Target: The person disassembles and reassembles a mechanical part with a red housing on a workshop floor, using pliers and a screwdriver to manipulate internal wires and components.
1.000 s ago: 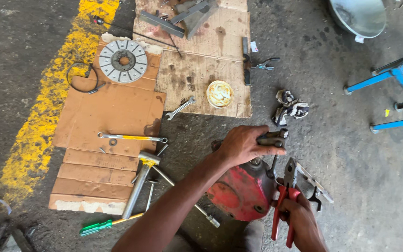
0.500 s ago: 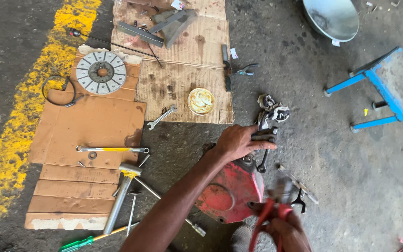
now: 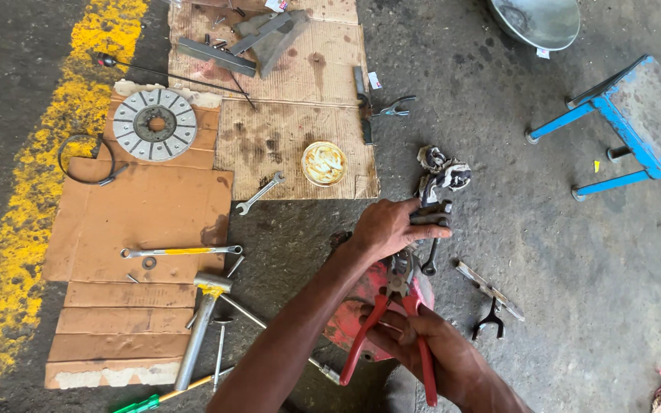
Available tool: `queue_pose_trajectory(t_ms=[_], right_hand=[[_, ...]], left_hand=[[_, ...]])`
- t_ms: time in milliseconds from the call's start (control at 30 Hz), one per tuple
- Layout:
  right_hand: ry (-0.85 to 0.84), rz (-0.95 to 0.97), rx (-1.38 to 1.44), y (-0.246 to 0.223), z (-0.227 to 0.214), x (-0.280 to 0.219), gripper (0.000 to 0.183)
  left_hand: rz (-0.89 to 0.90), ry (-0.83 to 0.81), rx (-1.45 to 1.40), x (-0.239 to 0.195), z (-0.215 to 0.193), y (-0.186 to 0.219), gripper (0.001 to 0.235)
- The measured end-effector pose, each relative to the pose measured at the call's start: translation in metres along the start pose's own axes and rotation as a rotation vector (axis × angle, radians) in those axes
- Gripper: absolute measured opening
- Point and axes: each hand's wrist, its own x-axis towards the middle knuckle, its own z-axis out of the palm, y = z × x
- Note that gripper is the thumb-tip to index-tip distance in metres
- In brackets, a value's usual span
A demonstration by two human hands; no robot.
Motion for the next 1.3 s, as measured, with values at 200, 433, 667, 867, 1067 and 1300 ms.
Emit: queue_pose_trajectory(t_ms=[200, 433, 667, 867, 1067, 1300], right_hand=[[0.117, -0.005, -0.04, 0.0, -0.003, 0.009, 0.055], [0.167, 0.052, -0.136, -0.001, -0.001, 0.011, 0.047], [0.279, -0.006, -0.298, 0.004, -0.01, 0.014, 0.046], [0.214, -0.054, -0.474, 0.0, -0.039, 0.003, 0.044], [-0.103, -0.114, -0.308, 0.015, -0.068, -0.005, 0.071], [0.062, -0.058, -0.384, 0.018, -0.126, -0.033, 0.076]], left_hand=[[0.003, -0.001, 0.025, -0.001, 0.0, 0.0, 0.091], [-0.031, -0.043, -0.001, 0.001, 0.003, -0.002, 0.091], [-0.023, -0.025, -0.019, -0.001, 0.001, -0.002, 0.09], [-0.019, -0.007, -0.014, -0.006, 0.001, -0.001, 0.089], [0.022, 0.048, 0.034, -0.019, -0.008, 0.002, 0.082], [0.043, 0.032, -0.123, -0.079, -0.036, 0.005, 0.066]])
